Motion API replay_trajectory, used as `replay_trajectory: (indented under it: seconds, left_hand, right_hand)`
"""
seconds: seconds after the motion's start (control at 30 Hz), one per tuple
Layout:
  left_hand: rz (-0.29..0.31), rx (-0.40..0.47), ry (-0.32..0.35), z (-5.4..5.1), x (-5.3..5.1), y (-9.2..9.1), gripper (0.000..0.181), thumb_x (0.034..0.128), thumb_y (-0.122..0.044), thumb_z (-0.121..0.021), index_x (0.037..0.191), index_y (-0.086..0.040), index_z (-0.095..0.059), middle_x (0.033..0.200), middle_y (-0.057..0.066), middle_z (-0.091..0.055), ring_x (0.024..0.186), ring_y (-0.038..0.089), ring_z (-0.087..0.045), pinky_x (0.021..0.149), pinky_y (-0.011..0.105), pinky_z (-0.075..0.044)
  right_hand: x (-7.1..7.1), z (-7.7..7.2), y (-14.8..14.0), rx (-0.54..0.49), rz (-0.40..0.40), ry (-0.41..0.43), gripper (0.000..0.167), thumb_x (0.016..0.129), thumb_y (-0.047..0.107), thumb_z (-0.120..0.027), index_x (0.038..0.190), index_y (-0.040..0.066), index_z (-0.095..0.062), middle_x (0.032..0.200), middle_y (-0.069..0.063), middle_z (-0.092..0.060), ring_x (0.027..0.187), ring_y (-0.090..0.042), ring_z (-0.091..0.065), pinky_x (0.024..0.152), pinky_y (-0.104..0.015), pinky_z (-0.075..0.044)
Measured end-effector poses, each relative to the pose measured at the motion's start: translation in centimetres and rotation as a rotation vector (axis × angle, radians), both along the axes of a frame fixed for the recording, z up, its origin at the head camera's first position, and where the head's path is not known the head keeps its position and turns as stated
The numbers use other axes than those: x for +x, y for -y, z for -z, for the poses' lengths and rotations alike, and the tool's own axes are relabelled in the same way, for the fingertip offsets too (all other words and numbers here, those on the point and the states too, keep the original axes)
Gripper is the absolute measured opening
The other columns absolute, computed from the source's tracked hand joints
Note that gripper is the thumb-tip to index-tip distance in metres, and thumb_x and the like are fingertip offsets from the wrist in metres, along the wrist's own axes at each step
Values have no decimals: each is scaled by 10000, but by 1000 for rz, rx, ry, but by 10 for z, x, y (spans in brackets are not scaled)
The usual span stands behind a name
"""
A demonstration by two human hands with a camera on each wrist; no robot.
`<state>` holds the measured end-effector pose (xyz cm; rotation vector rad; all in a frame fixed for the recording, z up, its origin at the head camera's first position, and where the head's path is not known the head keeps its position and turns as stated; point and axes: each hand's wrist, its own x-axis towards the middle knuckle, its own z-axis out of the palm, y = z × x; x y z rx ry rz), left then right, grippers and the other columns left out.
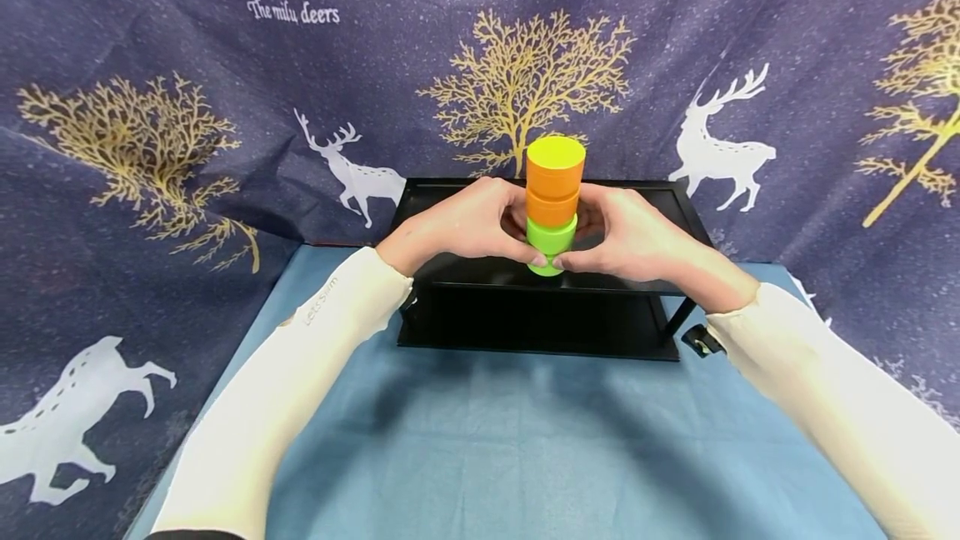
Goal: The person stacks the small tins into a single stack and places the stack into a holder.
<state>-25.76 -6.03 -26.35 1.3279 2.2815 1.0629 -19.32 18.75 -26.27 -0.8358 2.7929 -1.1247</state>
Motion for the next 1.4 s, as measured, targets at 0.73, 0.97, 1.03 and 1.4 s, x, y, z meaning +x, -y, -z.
replay_trajectory:
  seconds: [0.73,0.97,1.03,1.4]
  left_hand:
    - [-48,-29,13,21,-18,-6,470,871,-241,-902,1277,-97,-712,1075,-32,-788,968,119,-749,905,290,-606]
    - [-55,-36,11,26,-21,-6,468,879,-243,-894,1282,-100,-702,1076,-30,-787,967,120,-748,907,293,-605]
    - [-56,-35,10,27,-21,-6,463,880,-242,-893,1277,-100,-702,1068,-29,-787,961,120,-748,904,292,-605]
    - [-75,-26,42,32,-22,-5,466,887,-233,-884,1289,-94,-694,1081,-19,-783,984,125,-746,919,288,-603]
  right_hand:
    - [-19,18,-3,4,11,46,621,852,124,-905,1388,58,-598,1194,-95,-725,1056,-244,-738,990,-443,-594]
    - [-24,23,-3,4,11,52,610,863,118,-895,1388,48,-592,1189,-104,-728,1056,-254,-742,984,-448,-596]
    - [-25,25,-3,5,10,51,609,861,113,-896,1385,49,-594,1183,-101,-731,1051,-250,-745,978,-443,-599]
    - [-27,31,-3,-10,20,54,601,868,125,-892,1385,54,-594,1190,-107,-723,1045,-252,-744,977,-446,-599]
